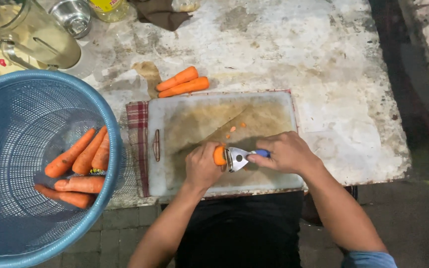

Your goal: Peeling and trimming carrots using a hand peeler and a knife on a cutting board.

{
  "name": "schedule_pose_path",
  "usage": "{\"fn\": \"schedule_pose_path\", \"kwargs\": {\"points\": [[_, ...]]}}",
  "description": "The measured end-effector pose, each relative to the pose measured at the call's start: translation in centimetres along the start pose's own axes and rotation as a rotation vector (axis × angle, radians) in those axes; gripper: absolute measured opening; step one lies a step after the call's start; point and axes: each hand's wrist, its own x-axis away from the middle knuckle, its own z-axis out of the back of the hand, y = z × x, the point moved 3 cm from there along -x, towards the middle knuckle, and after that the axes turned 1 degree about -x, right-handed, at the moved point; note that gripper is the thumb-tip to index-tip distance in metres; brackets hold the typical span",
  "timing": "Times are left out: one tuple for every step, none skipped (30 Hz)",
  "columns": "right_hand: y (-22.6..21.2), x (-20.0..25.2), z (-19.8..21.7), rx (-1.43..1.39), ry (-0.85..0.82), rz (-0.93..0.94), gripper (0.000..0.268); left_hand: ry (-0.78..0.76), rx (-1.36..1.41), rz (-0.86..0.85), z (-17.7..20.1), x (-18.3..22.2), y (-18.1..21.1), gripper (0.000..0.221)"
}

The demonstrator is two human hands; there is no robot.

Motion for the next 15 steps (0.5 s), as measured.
{"fn": "schedule_pose_path", "kwargs": {"points": [[-0.1, -0.1, 0.1, 0.0, -0.002, -0.001, 0.05, -0.001, 0.001, 0.001, 0.0, 0.1, 0.2, 0.028], [-0.4, -0.2, 0.1, 0.013, 0.0, 0.015, 0.05, -0.018, -0.026, 0.005, 0.0, 0.1, 0.4, 0.028], [-0.7, -0.5, 0.2, 0.026, 0.003, 0.035, 0.049, -0.033, -0.056, 0.009, 0.1, 0.2, 0.5, 0.028], [-0.6, -0.6, 0.1, 0.026, 0.002, 0.038, 0.049, -0.032, -0.058, 0.011, -0.2, 0.4, 0.4, 0.028], [-0.6, -0.8, 0.0, 0.021, -0.023, 0.036, 0.051, -0.041, -0.068, 0.006, -0.4, 0.5, 0.2, 0.03], [-0.5, -0.9, -0.2, 0.016, -0.047, 0.034, 0.052, -0.049, -0.078, 0.001, -0.6, 0.6, 0.0, 0.032], [-0.5, -1.0, -0.2, 0.017, -0.049, 0.039, 0.052, -0.047, -0.081, 0.005, -0.8, 0.8, -0.3, 0.032], [-0.6, -1.0, -0.2, -0.003, -0.037, 0.059, 0.05, -0.052, -0.095, -0.012, -1.1, 1.0, -0.6, 0.034], [-0.7, -1.0, -0.2, -0.023, -0.025, 0.079, 0.049, -0.058, -0.109, -0.03, -1.3, 1.1, -0.9, 0.036], [-0.6, -1.1, -0.4, -0.023, -0.028, 0.083, 0.049, -0.057, -0.111, -0.025, -1.3, 1.3, -1.1, 0.036], [-0.4, -1.2, -0.6, -0.028, -0.021, 0.094, 0.049, -0.069, -0.127, -0.045, -1.5, 1.4, -1.2, 0.037], [-0.2, -1.2, -0.7, -0.033, -0.014, 0.105, 0.049, -0.081, -0.144, -0.065, -1.7, 1.5, -1.3, 0.039], [0.0, -1.3, -1.0, -0.034, -0.013, 0.102, 0.049, -0.083, -0.142, -0.067, -1.9, 1.6, -1.5, 0.039], [0.1, -1.4, -1.4, -0.02, -0.01, 0.127, 0.048, -0.09, -0.126, -0.078, -2.1, 1.8, -1.6, 0.04], [0.3, -1.5, -1.7, -0.005, -0.007, 0.153, 0.048, -0.095, -0.112, -0.09, -2.2, 2.0, -1.8, 0.041]]}}
